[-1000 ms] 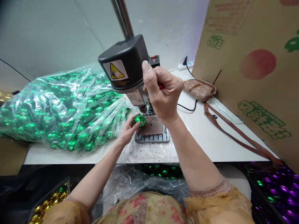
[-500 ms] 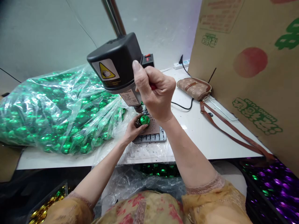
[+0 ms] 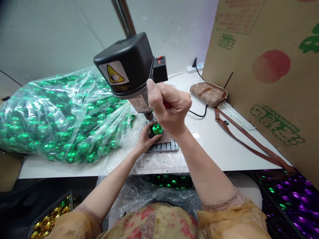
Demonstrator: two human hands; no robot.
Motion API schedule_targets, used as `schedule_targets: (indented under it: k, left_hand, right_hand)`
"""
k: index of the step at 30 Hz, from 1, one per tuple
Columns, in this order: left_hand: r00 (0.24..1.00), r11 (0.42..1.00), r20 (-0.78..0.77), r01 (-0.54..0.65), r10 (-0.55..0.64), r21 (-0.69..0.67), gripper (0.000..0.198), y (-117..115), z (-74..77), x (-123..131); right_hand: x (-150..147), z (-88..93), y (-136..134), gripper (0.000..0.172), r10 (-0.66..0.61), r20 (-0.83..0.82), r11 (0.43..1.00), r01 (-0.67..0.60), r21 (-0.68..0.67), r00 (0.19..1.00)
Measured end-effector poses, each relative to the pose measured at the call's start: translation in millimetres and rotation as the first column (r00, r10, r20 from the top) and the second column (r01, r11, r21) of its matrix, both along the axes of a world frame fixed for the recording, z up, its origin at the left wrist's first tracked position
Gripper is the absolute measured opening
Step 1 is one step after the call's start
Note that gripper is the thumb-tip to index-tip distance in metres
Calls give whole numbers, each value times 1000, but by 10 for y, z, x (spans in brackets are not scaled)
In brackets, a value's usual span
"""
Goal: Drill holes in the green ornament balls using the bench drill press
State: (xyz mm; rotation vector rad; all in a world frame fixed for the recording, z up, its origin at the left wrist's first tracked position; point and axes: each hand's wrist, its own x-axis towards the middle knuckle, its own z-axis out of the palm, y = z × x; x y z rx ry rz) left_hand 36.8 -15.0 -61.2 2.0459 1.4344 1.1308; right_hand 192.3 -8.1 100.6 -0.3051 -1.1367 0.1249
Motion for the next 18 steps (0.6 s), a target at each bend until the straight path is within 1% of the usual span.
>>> schedule_targets:
  k: [4,9,14,18]
  left_hand:
    - [1000,1000,3,-4,4,16,56,-6,-6,5]
    - [1000,1000,16,3,-3,6,55,-13,-15,1]
    - [999,1000,30,26,-26,1,55,-21,-3,-3]
    - [999,999,30,40,-40,8,53,-19,0,-2]
  right_hand:
    - [-8,-69,15,46,20,-11,1000,-19,17,1000]
    - [1,-128,38,47,-29,3,997,29,66,1000]
    - [13,-226,52,45,-28,23,994,25,103,999]
    - [13,-268,52,46,-32,19,993,30,110,999]
